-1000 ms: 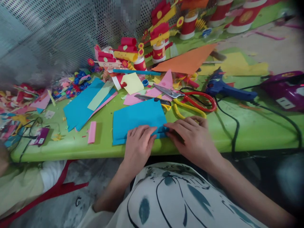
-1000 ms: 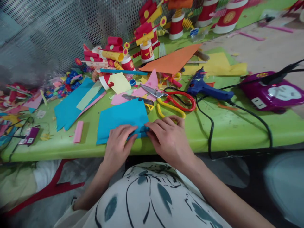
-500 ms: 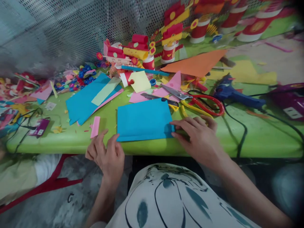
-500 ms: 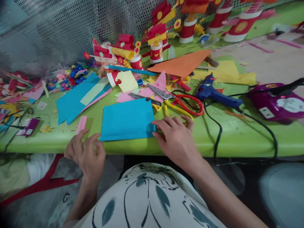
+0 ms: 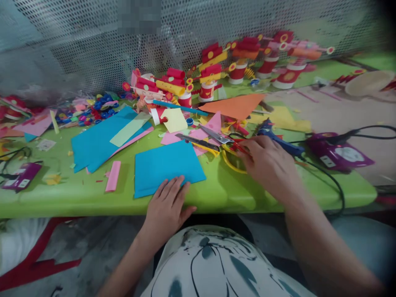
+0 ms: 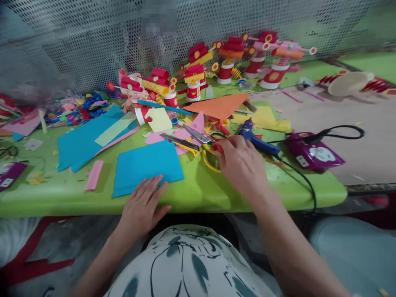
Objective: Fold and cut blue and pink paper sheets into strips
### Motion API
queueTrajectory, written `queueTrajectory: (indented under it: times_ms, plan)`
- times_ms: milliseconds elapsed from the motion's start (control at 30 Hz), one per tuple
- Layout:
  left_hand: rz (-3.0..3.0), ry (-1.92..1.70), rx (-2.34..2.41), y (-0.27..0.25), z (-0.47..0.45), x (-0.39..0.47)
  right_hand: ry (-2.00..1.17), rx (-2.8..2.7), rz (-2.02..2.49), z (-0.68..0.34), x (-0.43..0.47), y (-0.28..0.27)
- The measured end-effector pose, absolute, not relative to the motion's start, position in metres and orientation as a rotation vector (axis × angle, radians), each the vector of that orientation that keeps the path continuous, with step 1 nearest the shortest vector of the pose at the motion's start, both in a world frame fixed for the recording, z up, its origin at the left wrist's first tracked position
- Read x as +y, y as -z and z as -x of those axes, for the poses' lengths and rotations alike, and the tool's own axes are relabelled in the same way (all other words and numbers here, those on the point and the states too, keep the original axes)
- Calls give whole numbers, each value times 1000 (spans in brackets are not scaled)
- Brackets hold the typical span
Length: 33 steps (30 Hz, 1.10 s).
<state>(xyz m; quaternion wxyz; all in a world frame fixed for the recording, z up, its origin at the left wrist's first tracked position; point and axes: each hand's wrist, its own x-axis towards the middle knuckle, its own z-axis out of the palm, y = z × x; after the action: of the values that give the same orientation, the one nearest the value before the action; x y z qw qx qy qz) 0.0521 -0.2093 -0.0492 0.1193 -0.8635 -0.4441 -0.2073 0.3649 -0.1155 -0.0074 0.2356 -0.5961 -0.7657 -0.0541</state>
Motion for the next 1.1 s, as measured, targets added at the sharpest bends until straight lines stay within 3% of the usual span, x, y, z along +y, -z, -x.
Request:
queueTrajectory:
  times_ms: [467,700,800,933,1100]
  plan:
    - [2506,607,-1330,32,-48,-200,58,-2382,1526,-290,-66,8]
    - [2626,528,-1373,30,-34,-178,-28,-2207,1569,-355,-143,1]
    - [2745,504,-1305,27,-32,-175,-231,-2119,1410,-379,-187,9]
    - [2827,480,-1222,21,-30,-173,-403,-1973,1529,-387,-225,17]
    - [2962,449,-1176,19,-23,-167,-353,-1921,1539,-375,-238,18]
